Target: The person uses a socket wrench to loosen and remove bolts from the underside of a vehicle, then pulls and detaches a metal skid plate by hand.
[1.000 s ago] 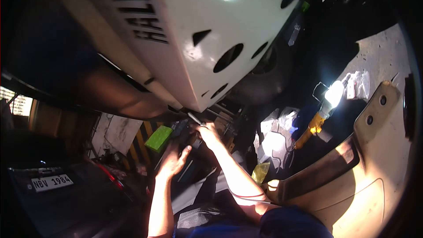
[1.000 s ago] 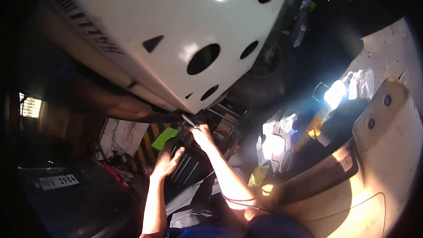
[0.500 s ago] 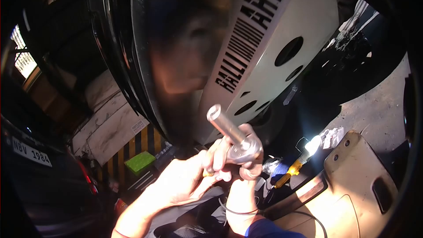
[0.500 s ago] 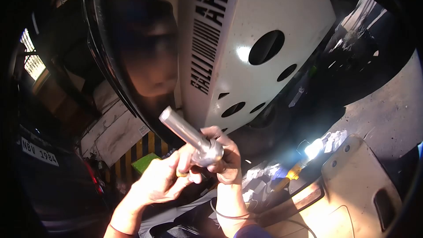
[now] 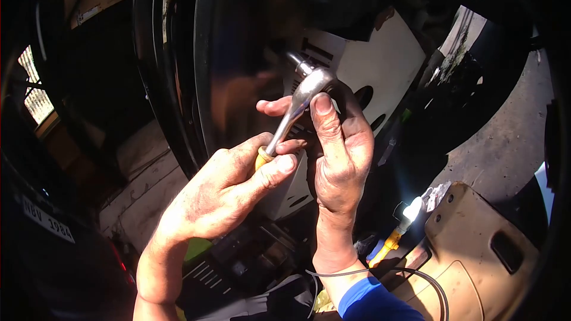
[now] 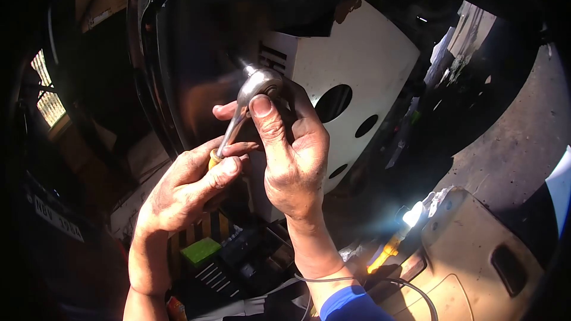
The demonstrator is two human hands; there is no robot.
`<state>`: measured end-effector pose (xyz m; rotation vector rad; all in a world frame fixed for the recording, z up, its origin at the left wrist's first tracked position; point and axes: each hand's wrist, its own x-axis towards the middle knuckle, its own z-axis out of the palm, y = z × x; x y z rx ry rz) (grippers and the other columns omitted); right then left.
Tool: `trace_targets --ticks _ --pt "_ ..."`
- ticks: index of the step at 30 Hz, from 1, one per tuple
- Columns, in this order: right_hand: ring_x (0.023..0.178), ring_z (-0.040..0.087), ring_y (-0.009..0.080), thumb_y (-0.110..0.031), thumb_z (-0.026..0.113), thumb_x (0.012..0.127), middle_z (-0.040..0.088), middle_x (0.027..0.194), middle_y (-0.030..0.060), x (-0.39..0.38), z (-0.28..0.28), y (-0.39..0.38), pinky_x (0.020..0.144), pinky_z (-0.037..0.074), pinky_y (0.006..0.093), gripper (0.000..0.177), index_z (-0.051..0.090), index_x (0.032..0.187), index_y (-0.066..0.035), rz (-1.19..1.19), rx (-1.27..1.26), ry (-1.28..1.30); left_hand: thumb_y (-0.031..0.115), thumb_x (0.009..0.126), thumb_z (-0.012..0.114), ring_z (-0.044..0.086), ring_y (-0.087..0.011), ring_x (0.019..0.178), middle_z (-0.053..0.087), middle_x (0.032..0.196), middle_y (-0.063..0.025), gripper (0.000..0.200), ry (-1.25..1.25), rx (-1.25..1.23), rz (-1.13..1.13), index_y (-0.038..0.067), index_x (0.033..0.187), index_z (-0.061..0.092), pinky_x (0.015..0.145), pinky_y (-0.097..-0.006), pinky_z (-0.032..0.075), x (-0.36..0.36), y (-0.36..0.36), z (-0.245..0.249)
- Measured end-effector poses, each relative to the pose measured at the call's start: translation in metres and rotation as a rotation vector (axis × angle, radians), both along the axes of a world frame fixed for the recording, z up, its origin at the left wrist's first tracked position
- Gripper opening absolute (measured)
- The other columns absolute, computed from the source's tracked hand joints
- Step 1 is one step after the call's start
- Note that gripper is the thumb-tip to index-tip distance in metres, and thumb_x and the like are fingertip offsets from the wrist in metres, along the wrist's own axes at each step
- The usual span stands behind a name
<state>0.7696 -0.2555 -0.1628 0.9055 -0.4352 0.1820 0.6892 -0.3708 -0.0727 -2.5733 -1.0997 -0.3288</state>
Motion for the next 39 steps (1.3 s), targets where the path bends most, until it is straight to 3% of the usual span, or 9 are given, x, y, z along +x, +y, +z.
trace_targets --ticks 2,6,13,18,24,28,32,33,39 --pt "0.091 0.077 0.0305 -0.032 0.053 0.108 0.075 0.097 0.0219 0.001 -0.002 -0.006 0.07 0.064 0.0319 0.038 0.06 0.121 0.003 0.034 0.001 -0.055 0.044 0.102 0.065 0.044 -0.0071 0.055 0.05 0.061 -0.0021 0.054 -0.049 -0.054 0.012 -0.004 0.126 0.064 0.053 -0.0293 0.035 -0.002 -0.005 0.003" --pt "0.091 0.075 0.022 -0.025 0.057 0.107 0.073 0.101 0.0121 0.0 0.0 -0.013 0.077 0.063 0.031 0.029 0.056 0.126 -0.003 0.095 0.111 -0.114 0.032 0.093 0.079 0.051 -0.0182 0.046 0.059 0.059 -0.0096 0.04 0.262 0.643 -0.079 -0.003 0.107 0.064 0.049 -0.0322 0.037 0.009 -0.029 -0.003" --pt "0.079 0.072 0.0134 -0.032 0.059 0.107 0.069 0.093 0.0076 0.009 0.013 -0.028 0.059 0.056 0.024 0.031 0.054 0.117 -0.003 0.065 0.02 -0.009 0.002 0.059 0.083 0.058 -0.0293 0.078 0.056 0.083 -0.0119 0.037 0.701 1.508 -0.407 -0.001 0.09 0.064 0.067 -0.0403 0.045 0.054 -0.09 -0.003" --pt "0.08 0.073 0.0157 -0.026 0.065 0.104 0.073 0.087 0.008 0.007 0.01 -0.026 0.067 0.055 0.0266 0.029 0.06 0.117 -0.001 -0.077 -0.114 0.03 0.009 0.061 0.083 0.051 -0.0316 0.067 0.051 0.077 -0.0129 0.033 0.687 1.446 -0.172 -0.001 0.08 0.058 0.061 -0.0422 0.04 0.05 -0.102 0.018" --pt "0.093 0.076 0.036 -0.023 0.062 0.104 0.073 0.098 0.0215 0.011 0.007 -0.021 0.075 0.058 0.0387 0.032 0.058 0.125 0.002 -0.223 -0.269 0.087 0.034 0.099 0.068 0.041 -0.0332 0.056 0.04 0.064 -0.0156 0.042 0.488 1.125 -0.14 0.001 0.079 0.05 0.056 -0.0412 0.038 0.0 -0.048 0.012" --pt "0.093 0.077 0.034 -0.024 0.061 0.105 0.074 0.1 0.0205 0.01 0.007 -0.015 0.074 0.059 0.0382 0.033 0.059 0.127 0.001 -0.192 -0.238 0.055 0.022 0.081 0.088 0.045 -0.0267 0.049 0.045 0.061 -0.0104 0.038 0.519 1.192 -0.222 0.002 0.08 0.055 0.05 -0.0358 0.039 -0.008 -0.036 0.013" --pt "0.08 0.075 0.0262 -0.024 0.06 0.106 0.072 0.091 0.0154 0.005 0.011 -0.016 0.071 0.058 0.0349 0.03 0.06 0.124 0.0 -0.155 -0.209 0.07 0.014 0.078 0.084 0.052 -0.0298 0.062 0.051 0.074 -0.0128 0.034 0.635 1.377 -0.307 -0.001 0.086 0.056 0.059 -0.0397 0.043 0.029 -0.076 0.031" --pt "0.078 0.069 0.0101 -0.031 0.062 0.106 0.072 0.091 0.0049 0.004 0.015 -0.019 0.061 0.053 0.0232 0.031 0.062 0.12 -0.003 -0.11 -0.19 0.082 0.014 0.077 0.084 0.051 -0.0296 0.062 0.05 0.074 -0.0128 0.034 0.646 1.429 -0.303 -0.001 0.085 0.055 0.059 -0.04 0.042 0.036 -0.084 0.031" --pt "0.076 0.067 0.0085 -0.027 0.063 0.105 0.073 0.088 0.0039 0.011 0.008 -0.014 0.062 0.053 0.0238 0.032 0.062 0.125 -0.002 -0.196 -0.296 0.107 0.009 0.07 0.085 0.045 -0.028 0.062 0.046 0.071 -0.0124 0.037 0.619 1.513 -0.264 -0.002 0.079 0.05 0.057 -0.0412 0.036 0.034 -0.089 0.013"
